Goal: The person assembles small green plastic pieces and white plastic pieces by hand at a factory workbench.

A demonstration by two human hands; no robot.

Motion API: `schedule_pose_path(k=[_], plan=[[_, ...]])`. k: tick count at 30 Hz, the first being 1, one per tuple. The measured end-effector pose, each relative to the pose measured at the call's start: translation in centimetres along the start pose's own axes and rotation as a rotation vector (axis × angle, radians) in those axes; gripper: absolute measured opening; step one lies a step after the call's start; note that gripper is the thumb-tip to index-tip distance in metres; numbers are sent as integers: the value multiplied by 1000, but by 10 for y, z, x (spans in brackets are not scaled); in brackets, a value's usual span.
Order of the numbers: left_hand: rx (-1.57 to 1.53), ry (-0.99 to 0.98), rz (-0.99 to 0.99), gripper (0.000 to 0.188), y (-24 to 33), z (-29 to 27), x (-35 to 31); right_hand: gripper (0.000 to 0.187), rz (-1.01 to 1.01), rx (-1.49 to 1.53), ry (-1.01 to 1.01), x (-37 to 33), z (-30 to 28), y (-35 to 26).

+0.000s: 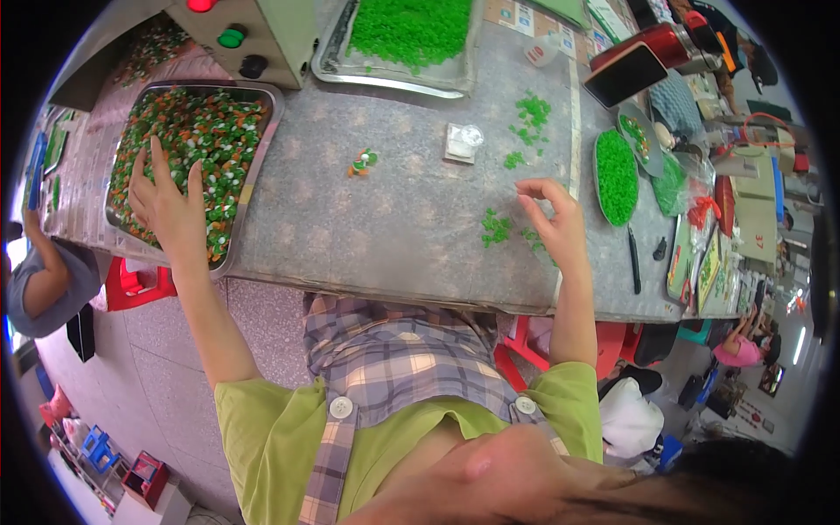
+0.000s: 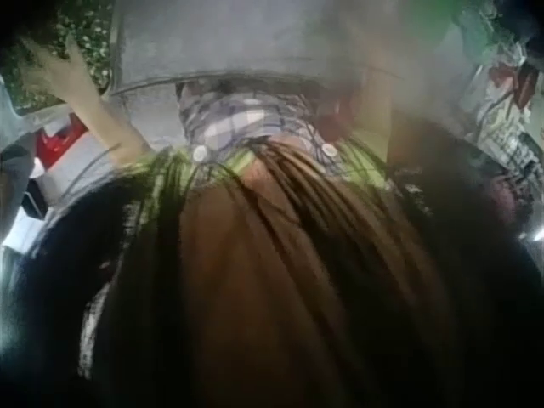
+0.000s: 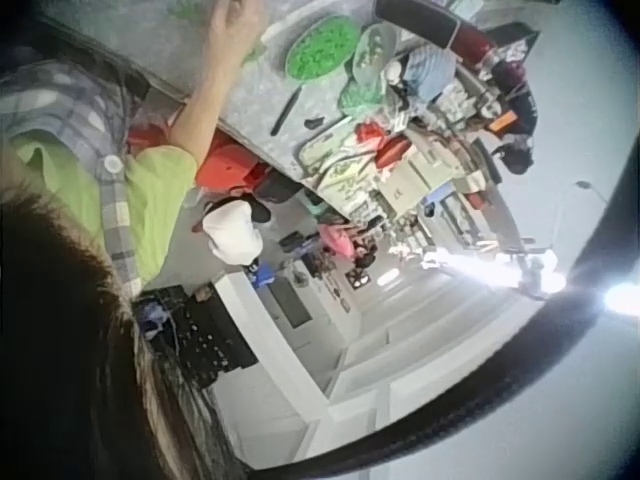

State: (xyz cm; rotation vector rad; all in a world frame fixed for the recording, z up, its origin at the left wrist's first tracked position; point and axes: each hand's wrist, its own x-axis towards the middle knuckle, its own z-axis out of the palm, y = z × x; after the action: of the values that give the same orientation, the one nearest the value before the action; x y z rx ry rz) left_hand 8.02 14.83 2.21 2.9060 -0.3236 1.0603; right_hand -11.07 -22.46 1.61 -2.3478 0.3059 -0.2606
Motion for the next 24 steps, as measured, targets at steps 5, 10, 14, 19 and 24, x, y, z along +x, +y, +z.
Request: schedule_pose_path(k=[5, 10, 14, 19, 24], plan=[[-1001, -574, -49, 28, 75, 0, -13, 9, 22, -56, -163, -2, 8, 5], [-839, -607, 209, 25, 132, 7, -20, 9, 68, -50, -187, 2, 16, 3], [-786, -691, 247, 18, 147, 10, -27, 10, -20, -206, -249, 5, 21, 2], [-947, -861, 74, 19, 143, 0, -23, 9, 50, -52, -265, 12, 10, -9], [-1702, -1448, -319, 15, 163, -22, -41, 9, 262, 851, -221, 3, 18, -30]])
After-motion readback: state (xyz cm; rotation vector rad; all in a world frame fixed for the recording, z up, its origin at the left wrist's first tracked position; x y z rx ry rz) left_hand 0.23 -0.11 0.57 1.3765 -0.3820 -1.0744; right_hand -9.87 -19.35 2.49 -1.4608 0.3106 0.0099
